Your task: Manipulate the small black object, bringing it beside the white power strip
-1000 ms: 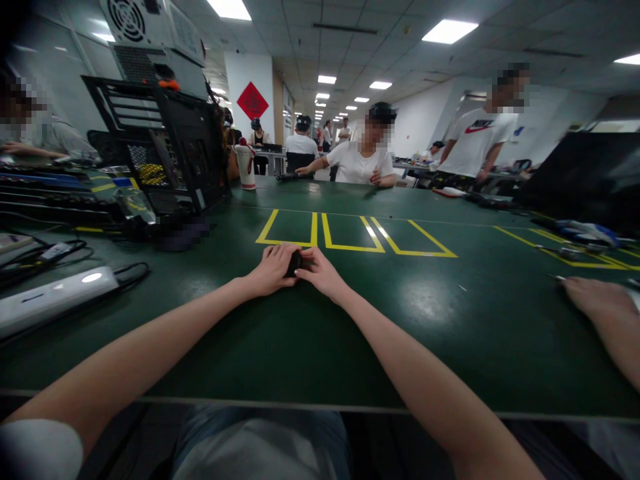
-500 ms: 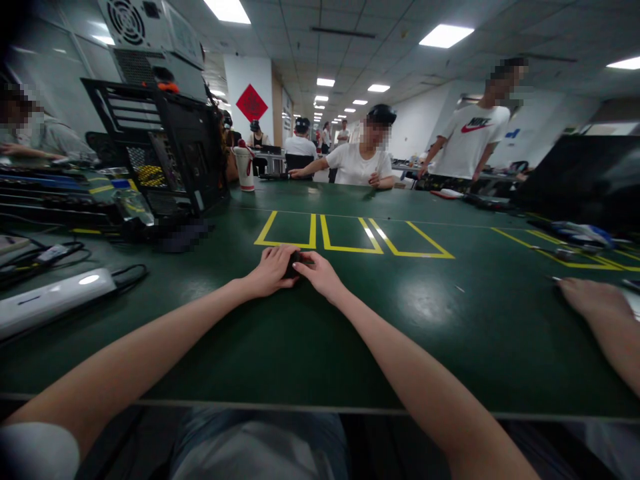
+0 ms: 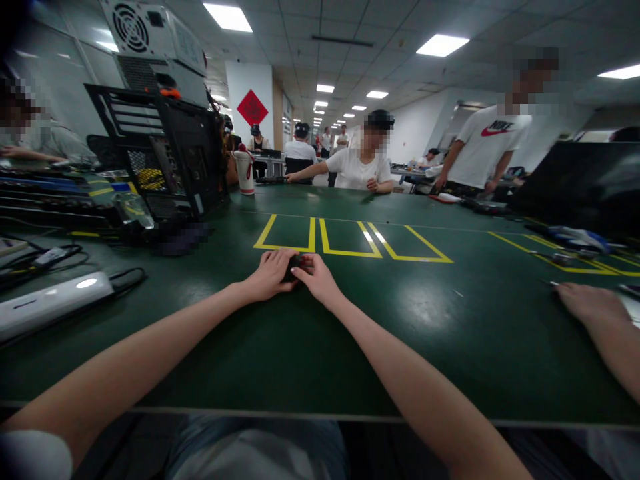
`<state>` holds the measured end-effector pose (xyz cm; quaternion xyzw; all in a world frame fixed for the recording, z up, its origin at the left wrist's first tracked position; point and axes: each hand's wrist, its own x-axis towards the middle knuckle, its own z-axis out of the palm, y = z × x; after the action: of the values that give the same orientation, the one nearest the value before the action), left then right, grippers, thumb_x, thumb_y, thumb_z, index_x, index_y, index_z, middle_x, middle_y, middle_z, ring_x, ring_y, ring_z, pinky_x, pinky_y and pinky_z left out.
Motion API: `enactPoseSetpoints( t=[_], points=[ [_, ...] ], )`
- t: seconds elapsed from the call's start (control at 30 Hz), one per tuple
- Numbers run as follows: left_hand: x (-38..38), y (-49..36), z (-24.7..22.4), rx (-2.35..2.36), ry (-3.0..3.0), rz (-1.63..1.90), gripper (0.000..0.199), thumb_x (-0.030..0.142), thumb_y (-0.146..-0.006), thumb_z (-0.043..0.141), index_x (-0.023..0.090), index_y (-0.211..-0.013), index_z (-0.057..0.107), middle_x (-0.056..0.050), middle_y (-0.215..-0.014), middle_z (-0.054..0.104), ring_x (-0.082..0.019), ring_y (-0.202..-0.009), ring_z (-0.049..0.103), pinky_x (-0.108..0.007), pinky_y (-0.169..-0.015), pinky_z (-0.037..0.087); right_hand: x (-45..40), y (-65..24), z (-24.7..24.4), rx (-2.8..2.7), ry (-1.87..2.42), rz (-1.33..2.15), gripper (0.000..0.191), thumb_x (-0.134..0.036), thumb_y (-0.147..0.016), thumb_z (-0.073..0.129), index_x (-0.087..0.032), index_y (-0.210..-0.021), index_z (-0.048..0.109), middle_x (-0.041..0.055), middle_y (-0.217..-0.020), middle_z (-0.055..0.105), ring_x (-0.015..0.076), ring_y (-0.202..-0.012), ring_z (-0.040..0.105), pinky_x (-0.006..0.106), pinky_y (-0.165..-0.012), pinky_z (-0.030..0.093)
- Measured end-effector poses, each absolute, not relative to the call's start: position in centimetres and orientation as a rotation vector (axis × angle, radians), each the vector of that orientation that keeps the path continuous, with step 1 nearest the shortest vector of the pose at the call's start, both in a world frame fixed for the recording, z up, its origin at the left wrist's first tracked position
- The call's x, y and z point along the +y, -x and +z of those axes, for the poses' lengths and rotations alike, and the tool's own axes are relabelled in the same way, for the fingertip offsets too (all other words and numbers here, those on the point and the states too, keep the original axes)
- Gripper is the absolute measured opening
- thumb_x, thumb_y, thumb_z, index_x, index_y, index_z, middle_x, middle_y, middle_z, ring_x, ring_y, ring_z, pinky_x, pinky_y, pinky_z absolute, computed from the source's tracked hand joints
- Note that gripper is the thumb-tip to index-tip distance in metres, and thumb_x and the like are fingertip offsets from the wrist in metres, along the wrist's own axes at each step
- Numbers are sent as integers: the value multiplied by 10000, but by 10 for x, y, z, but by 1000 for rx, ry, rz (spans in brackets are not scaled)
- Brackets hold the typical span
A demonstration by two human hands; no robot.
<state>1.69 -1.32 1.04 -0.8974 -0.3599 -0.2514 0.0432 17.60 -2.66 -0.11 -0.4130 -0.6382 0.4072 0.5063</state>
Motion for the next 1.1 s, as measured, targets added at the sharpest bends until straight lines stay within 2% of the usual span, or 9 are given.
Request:
enactPoseSetpoints(
  t=[0.1,0.37,0.57,0.73,0.9,1.0,1.1],
  points=[
    [-13,-17,11,-1101,2746,-763,539,307,-706,538,165,-1170,303,-115,-1172,442,-276,-1092,402,-436,-909,275,-27,-177,-1,-1595,980,1037,332,-307,-685,602,-194,-984,513,47,-1000,552,158,-911,545,357,-855,418],
    [-14,-17,10,-1096,2737,-772,526,325,-716,529,161,-1163,304,-114,-1164,446,-275,-1087,403,-433,-908,274,-37,-175,7,-1519,927,1065,239,-295,-664,622,-203,-859,519,14,-929,549,139,-899,539,341,-837,445],
    [-14,-17,11,-1093,2757,-776,539,308,-709,537,167,-1169,294,-118,-1170,437,-278,-1094,396,-442,-914,262,-32,-178,5,-1491,990,1167,339,-293,-670,617,-198,-977,509,40,-1004,548,144,-884,552,370,-842,445],
    [-13,-17,10,-1107,2765,-776,549,294,-692,548,179,-1166,295,-109,-1161,440,-275,-1090,397,-443,-914,259,-35,-179,6,-1521,924,1118,328,-224,-615,653,-212,-914,519,4,-944,562,138,-911,542,356,-885,418],
    [-14,-17,10,-1100,2746,-773,539,323,-704,537,172,-1165,301,-112,-1157,444,-278,-1081,406,-440,-905,271,-36,-176,8,-1456,978,1127,251,-326,-651,625,-215,-851,522,2,-909,562,130,-842,552,348,-795,461],
    [-14,-17,10,-1093,2742,-778,546,316,-702,541,165,-1167,300,-116,-1166,441,-277,-1082,404,-435,-905,272,-34,-176,8,-1414,1009,1151,300,-326,-629,652,-210,-872,518,11,-910,553,131,-823,556,344,-762,474],
    [-15,-17,10,-1092,2746,-787,542,308,-710,535,167,-1174,293,-119,-1170,437,-276,-1092,395,-441,-911,261,-31,-177,8,-1394,1028,1203,333,-314,-633,652,-200,-920,527,34,-959,559,140,-856,554,353,-795,463]
  ],
)
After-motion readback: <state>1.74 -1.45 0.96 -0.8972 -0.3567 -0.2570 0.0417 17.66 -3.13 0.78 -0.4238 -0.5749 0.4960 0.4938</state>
